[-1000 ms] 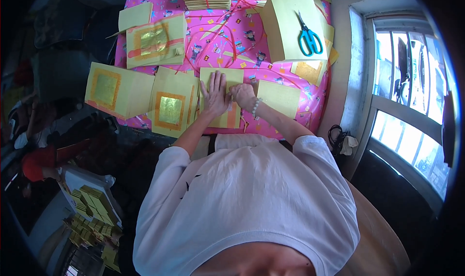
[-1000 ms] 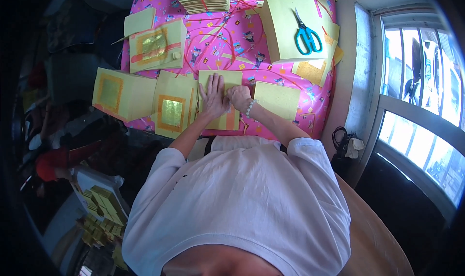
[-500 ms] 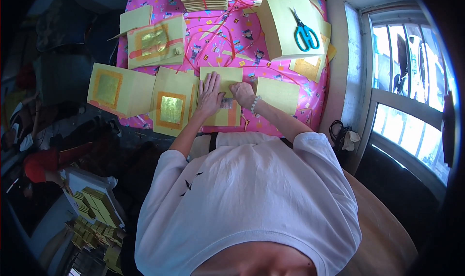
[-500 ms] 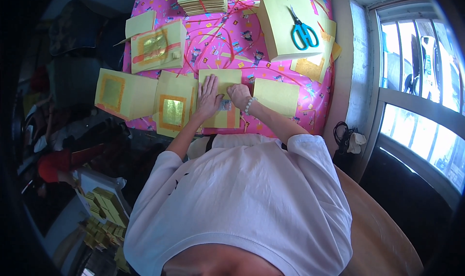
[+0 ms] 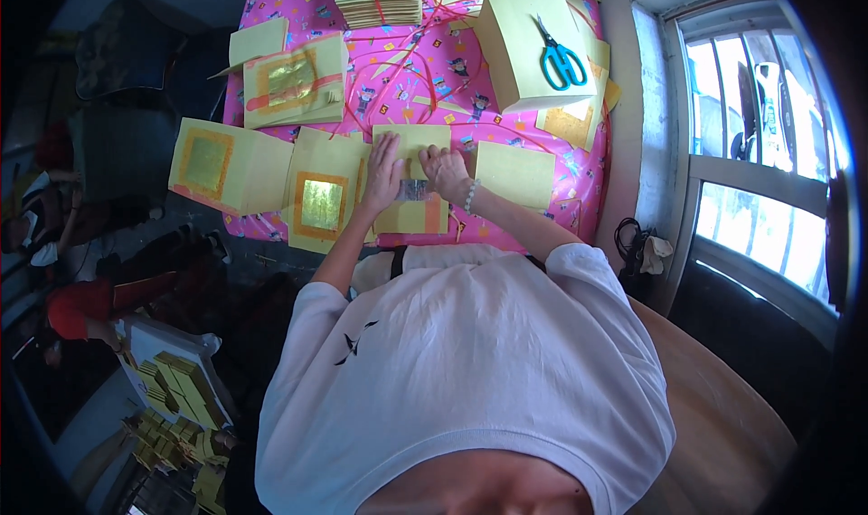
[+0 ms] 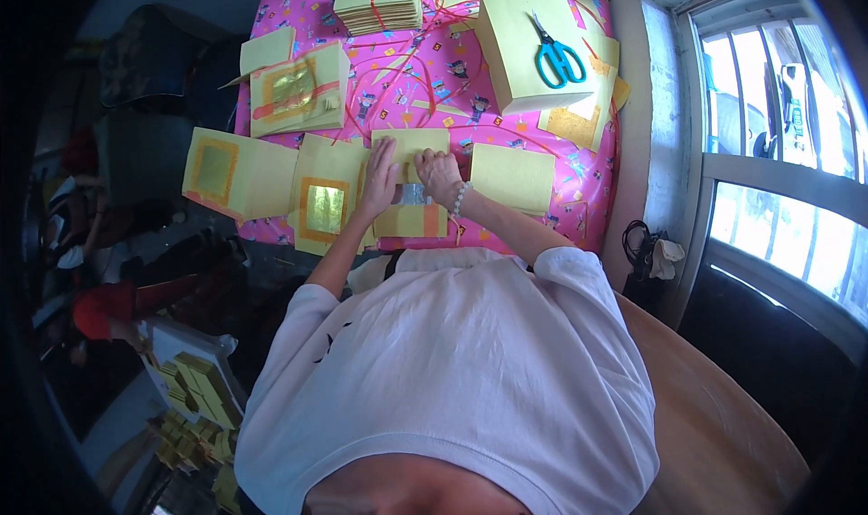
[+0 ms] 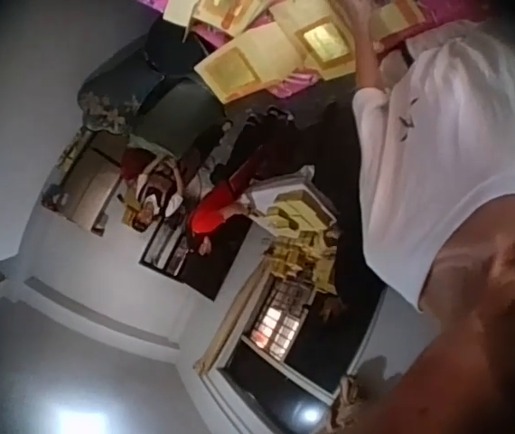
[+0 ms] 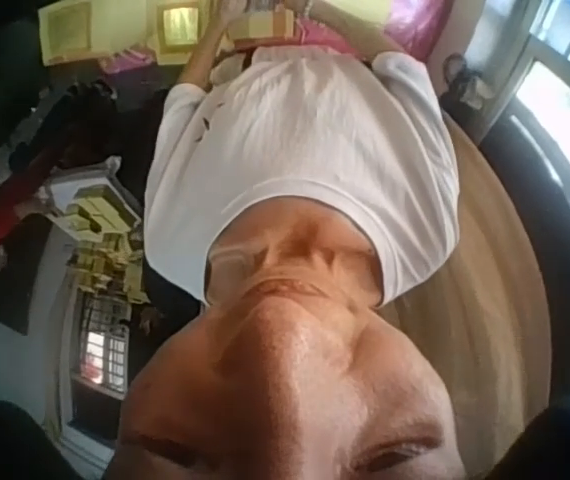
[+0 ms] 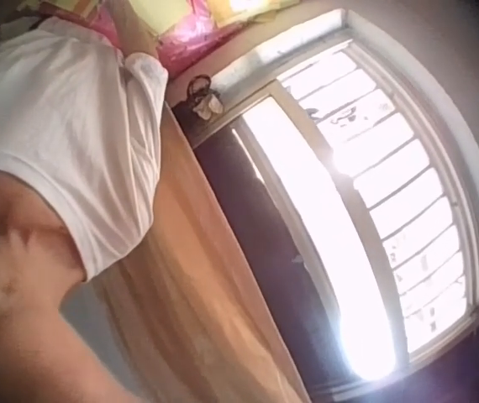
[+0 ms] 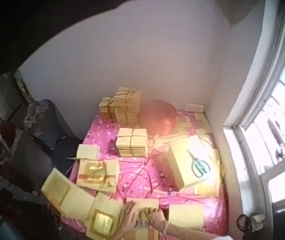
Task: Packaging and tying stacks of yellow paper with string.
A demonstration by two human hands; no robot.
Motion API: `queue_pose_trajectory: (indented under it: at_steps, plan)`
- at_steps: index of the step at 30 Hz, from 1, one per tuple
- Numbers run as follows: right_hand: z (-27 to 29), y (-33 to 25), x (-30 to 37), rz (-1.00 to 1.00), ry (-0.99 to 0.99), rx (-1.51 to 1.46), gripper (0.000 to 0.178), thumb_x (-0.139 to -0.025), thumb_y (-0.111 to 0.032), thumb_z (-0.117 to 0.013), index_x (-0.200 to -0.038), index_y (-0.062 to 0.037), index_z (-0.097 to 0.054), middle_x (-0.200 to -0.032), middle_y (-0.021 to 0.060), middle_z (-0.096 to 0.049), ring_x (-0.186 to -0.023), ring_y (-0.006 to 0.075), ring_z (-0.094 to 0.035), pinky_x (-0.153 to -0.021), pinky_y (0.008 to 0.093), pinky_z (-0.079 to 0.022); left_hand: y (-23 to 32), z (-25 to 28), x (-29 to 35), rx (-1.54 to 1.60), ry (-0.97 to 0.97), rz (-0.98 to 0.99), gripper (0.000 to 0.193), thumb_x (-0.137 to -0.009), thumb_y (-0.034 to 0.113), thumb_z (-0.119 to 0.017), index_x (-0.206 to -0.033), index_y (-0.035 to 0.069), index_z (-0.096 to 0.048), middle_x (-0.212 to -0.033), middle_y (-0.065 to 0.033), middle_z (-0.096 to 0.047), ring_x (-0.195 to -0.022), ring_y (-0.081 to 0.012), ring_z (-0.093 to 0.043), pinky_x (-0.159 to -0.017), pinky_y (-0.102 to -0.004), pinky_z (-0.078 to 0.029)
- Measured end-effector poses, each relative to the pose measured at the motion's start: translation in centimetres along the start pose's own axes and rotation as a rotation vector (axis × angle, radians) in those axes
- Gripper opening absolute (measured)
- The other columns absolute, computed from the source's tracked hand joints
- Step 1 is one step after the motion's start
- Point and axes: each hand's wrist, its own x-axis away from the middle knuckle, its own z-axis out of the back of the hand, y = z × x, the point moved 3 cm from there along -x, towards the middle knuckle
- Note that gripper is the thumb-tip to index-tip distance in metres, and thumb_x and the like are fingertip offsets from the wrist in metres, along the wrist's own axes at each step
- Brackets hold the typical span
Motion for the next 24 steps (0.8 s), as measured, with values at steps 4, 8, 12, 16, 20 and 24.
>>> queue_pose_trajectory:
  at_steps: [4,8,12,16,20,24]
  plan:
    - [-0.3,0.0,0.4,0.056,0.091,0.148,0.029,-0.077,-0.016,-0.065,-0.101,-0.0059,-0.052,-0.084,0.0051,-0.058,-0.077,0.0196,-0.064,-0.064,0.0334,-0.050,1.0,2.0,0.2,-0.082,0.273,0.132,0.049,-0.091,0.022,-0.050,-0.135,0.003,-0.041,-0.125,-0.0228,-0.044,-0.121,-0.0375,-0.039,-0.100,-0.0478,-0.031]
    - [-1.0,-0.1,0.5,0.068,0.104,0.095,0.031,-0.071,-0.015,-0.067,-0.095,-0.0037,-0.050,-0.082,0.0097,-0.057,-0.067,0.0208,-0.064,-0.055,0.0340,-0.051,0.2,2.1,0.8,-0.246,0.397,0.308,0.045,-0.089,0.025,-0.056,-0.126,0.003,-0.047,-0.101,-0.0211,-0.050,-0.095,-0.0367,-0.051,-0.083,-0.0476,-0.040]
    - [-0.3,-0.3,1.0,0.127,0.163,0.073,0.019,-0.077,-0.015,-0.060,-0.091,-0.0043,-0.054,-0.077,0.0099,-0.059,-0.063,0.0210,-0.064,-0.050,0.0339,-0.050,-3.2,1.1,1.2,0.086,0.303,0.548,0.045,-0.088,0.026,-0.059,-0.124,0.002,-0.045,-0.097,-0.0137,-0.055,-0.083,-0.0277,-0.057,-0.073,-0.0413,-0.047]
    - [1.5,-0.1,1.7,0.061,0.179,0.036,0.014,-0.080,-0.014,-0.055,-0.091,-0.0052,-0.056,-0.078,0.0098,-0.061,-0.067,0.0222,-0.064,-0.058,0.0376,-0.051,-3.8,0.0,0.4,0.973,0.468,0.801,0.037,-0.088,0.017,-0.060,-0.120,0.003,-0.050,-0.104,-0.0072,-0.059,-0.085,-0.0158,-0.057,-0.073,-0.0290,-0.048]
    - [5.7,1.4,4.1,-0.081,0.333,-0.134,0.022,-0.081,-0.021,-0.062,-0.098,-0.0081,-0.059,-0.095,0.0136,-0.060,-0.078,0.0264,-0.064,-0.074,0.0426,-0.051,-1.8,2.4,-0.9,1.371,0.263,0.751,0.036,-0.088,0.005,-0.053,-0.124,0.000,-0.050,-0.111,-0.0080,-0.059,-0.098,-0.0179,-0.057,-0.086,-0.0311,-0.046]
    - [8.9,5.7,8.6,-0.146,0.770,-0.602,0.034,-0.082,-0.021,-0.066,-0.111,-0.0051,-0.054,-0.110,0.0202,-0.052,-0.081,0.0297,-0.063,-0.074,0.0422,-0.052,4.9,4.2,-2.8,1.481,0.131,0.552,0.041,-0.091,0.002,-0.049,-0.131,0.003,-0.044,-0.120,-0.0089,-0.056,-0.114,-0.0199,-0.052,-0.097,-0.0349,-0.043]
